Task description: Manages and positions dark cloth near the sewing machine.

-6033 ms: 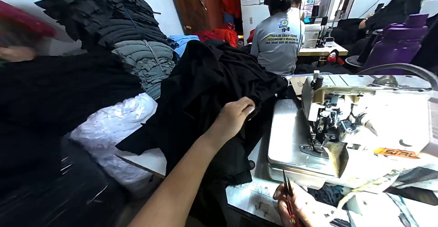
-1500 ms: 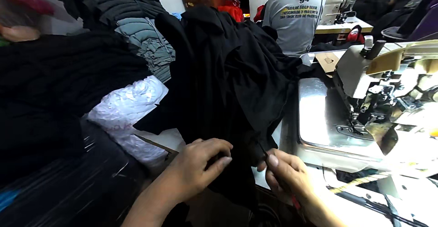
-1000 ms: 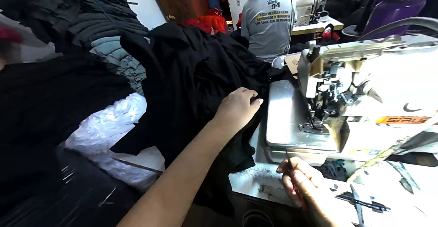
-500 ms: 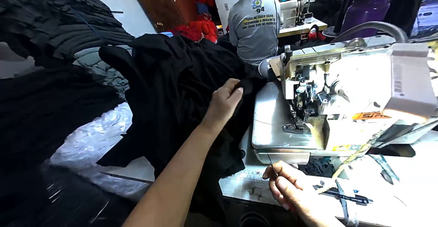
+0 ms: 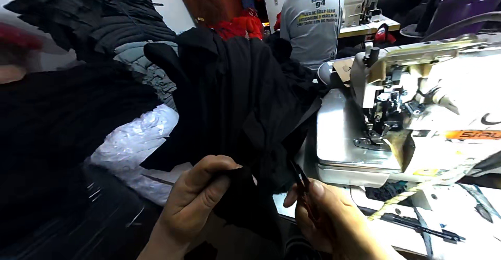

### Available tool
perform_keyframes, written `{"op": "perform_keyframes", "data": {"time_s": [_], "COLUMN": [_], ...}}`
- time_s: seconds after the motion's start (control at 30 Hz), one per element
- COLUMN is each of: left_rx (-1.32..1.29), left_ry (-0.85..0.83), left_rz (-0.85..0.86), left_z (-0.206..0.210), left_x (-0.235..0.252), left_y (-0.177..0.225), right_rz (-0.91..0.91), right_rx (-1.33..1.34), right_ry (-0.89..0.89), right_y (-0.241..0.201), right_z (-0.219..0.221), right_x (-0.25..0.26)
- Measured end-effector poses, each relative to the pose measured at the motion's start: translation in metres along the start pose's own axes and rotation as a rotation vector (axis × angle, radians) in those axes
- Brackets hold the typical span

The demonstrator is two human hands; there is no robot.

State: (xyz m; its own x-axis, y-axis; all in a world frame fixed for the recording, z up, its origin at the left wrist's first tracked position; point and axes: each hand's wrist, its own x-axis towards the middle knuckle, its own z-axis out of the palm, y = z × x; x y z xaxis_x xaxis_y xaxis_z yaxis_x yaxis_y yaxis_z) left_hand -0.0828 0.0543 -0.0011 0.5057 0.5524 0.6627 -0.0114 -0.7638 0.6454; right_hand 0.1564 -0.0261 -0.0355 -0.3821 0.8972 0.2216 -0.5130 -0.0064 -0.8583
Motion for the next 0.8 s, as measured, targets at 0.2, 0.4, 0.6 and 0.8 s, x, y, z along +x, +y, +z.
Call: {"op": "perform_keyframes", "data": {"time_s": [0.2,0.4,0.6,0.8], "left_rx": [-0.053,0.018,0.318,0.723], "left_ry": [-0.022,-0.044,-0.124,-0.302], "left_rz": [0.019,0.053,0.097,0.09], "left_z": [-0.003,-0.003,-0.009,-0.001], "left_x": [-0.005,-0.008,-0.012,-0.015], "left_y": [-0.005,-0.008,-0.016,-0.028], "right_rz": [0.153,0.228,0.143,0.085], "right_rx": [0.02,0.01,-0.068,-0.26], "right_ry": [-0.044,-0.043,-0.008,0.057], "right_y": [0.004,0.006,0.005,0.009], "right_z": [0.009,0.011,0.012,-0.005], "right_x": [0.02,0.034,0.036,-0.001]}}
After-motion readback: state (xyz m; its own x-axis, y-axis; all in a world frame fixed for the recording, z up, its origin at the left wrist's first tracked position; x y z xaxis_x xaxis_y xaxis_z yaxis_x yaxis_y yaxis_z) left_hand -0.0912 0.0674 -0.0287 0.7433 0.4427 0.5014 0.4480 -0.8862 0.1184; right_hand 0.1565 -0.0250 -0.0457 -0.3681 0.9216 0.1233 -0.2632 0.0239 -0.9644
